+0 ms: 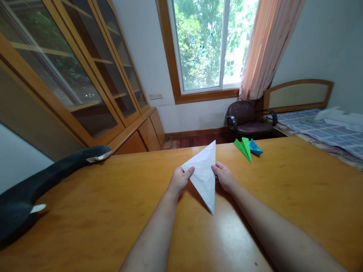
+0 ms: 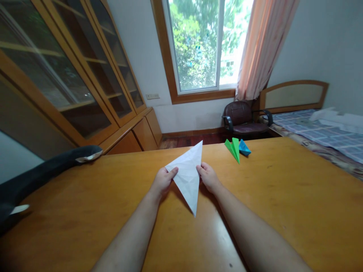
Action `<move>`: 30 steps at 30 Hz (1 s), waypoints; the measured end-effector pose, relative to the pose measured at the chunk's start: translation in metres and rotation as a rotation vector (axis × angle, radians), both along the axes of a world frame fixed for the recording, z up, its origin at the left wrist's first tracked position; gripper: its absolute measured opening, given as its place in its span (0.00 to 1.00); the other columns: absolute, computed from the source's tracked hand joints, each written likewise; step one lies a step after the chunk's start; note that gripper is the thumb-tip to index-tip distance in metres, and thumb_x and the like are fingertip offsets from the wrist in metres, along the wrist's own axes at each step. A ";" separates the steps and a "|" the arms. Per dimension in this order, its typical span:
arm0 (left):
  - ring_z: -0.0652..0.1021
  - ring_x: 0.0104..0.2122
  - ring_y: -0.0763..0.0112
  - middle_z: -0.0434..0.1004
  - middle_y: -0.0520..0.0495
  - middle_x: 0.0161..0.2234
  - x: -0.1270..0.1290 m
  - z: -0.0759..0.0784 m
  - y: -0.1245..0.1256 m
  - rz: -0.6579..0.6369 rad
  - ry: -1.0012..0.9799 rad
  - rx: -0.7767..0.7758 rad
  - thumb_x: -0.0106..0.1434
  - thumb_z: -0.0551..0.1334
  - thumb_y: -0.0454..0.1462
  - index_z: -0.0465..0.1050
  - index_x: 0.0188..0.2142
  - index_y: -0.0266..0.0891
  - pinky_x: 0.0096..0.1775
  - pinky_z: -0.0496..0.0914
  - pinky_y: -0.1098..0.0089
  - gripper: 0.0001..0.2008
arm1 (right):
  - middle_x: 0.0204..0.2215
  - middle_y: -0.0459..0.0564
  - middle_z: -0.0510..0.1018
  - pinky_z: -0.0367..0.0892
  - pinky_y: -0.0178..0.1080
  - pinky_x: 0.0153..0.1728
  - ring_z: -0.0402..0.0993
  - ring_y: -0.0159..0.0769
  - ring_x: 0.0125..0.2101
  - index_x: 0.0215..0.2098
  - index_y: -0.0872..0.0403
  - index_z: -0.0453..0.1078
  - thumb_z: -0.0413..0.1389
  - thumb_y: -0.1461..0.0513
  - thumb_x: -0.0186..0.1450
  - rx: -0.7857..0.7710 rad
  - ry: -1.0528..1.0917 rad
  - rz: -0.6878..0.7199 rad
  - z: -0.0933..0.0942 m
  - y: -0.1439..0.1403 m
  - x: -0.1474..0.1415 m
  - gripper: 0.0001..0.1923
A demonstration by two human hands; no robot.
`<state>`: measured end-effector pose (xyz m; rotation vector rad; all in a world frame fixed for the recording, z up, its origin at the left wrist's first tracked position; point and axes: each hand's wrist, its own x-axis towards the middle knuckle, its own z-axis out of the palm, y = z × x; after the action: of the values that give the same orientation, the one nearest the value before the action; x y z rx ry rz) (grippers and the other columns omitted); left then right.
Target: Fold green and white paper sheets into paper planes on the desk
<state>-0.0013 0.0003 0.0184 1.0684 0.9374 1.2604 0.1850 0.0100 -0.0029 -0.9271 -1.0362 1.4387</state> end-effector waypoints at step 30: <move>0.81 0.36 0.57 0.82 0.39 0.40 -0.001 -0.005 0.003 0.037 0.245 0.142 0.51 0.71 0.47 0.80 0.38 0.32 0.38 0.74 0.65 0.21 | 0.26 0.49 0.78 0.65 0.37 0.31 0.70 0.36 0.28 0.29 0.55 0.77 0.62 0.57 0.48 0.158 -0.233 -0.252 0.008 0.000 0.006 0.12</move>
<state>-0.0019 0.0036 0.0130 1.3459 1.0675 1.2594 0.1909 0.0098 0.0047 -1.0848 -1.1406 1.0427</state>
